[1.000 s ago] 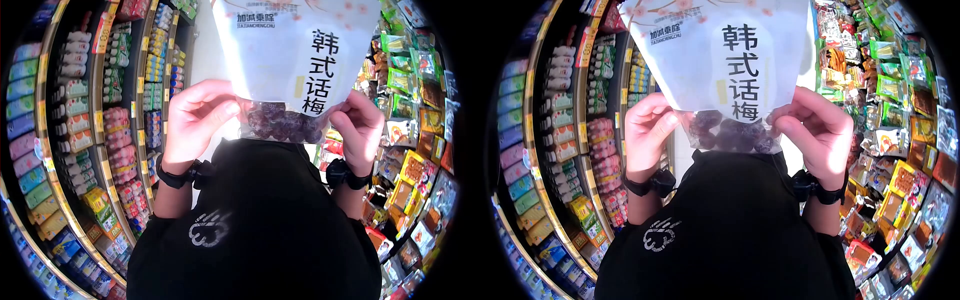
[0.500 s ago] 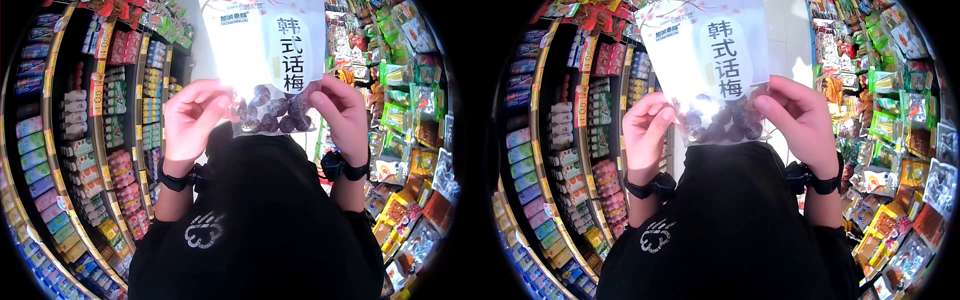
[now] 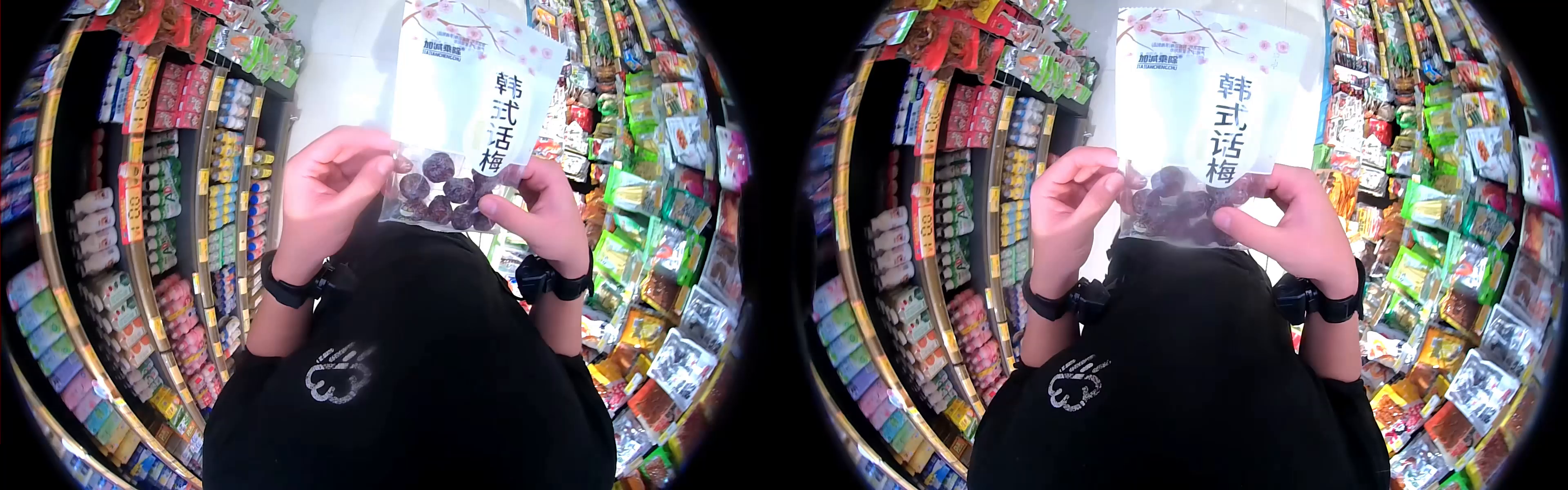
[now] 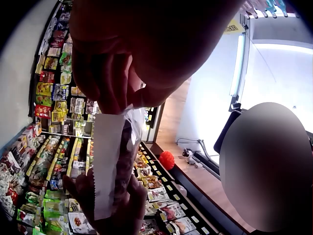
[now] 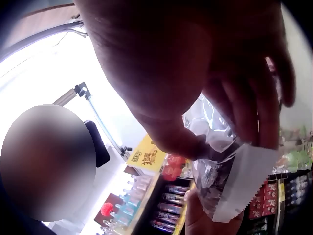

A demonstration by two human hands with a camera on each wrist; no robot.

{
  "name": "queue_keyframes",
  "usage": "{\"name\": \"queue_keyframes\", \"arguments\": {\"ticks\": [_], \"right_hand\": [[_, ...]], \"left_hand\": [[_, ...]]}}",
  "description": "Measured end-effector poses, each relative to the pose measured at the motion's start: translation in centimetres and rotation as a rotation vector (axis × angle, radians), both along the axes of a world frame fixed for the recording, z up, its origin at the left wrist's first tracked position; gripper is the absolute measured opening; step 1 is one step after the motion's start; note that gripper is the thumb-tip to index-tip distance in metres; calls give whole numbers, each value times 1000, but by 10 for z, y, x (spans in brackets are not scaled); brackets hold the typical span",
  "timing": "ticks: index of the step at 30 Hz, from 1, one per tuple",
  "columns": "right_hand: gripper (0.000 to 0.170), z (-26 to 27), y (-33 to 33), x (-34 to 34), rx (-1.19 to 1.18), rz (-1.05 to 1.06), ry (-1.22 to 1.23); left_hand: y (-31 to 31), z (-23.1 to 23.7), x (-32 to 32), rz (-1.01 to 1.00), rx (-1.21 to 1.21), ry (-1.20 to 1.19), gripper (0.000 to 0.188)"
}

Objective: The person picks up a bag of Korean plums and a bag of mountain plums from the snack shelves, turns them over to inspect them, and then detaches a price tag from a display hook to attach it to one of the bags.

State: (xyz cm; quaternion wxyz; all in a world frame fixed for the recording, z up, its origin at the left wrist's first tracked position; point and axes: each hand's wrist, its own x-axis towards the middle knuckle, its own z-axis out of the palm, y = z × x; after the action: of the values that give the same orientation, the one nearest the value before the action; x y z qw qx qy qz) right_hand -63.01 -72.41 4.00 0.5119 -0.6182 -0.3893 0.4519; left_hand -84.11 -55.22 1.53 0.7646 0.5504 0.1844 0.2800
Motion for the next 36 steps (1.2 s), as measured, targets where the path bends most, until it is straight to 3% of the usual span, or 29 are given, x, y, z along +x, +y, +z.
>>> {"name": "queue_keyframes", "arguments": {"ticks": [5,9,11,14,18,24,28,32,36], "right_hand": [[21,17,84,44,-80,-100,-8],[25,27,152,77,-136,-75,-61],[30,25,183,90,-41,0,-197],[33,28,221,104,-41,-9,-202],[33,30,247,121,-25,-30,-193],[33,21,283,160,1,-47,-156],[29,15,316,194,-50,-126,52],[26,0,353,252,-5,-30,-118],[24,-9,393,315,49,-42,-3]], "left_hand": [[81,-5,58,-11,-81,-39,24],[147,2,98,-142,-211,-22,34],[182,9,112,-274,-39,106,40],[220,8,131,-251,-35,63,39],[246,19,154,-181,-74,5,35],[289,17,194,-252,-113,63,35],[309,11,224,-213,-23,43,35],[336,9,263,-222,-72,152,35],[372,11,312,-275,6,270,35]]}}
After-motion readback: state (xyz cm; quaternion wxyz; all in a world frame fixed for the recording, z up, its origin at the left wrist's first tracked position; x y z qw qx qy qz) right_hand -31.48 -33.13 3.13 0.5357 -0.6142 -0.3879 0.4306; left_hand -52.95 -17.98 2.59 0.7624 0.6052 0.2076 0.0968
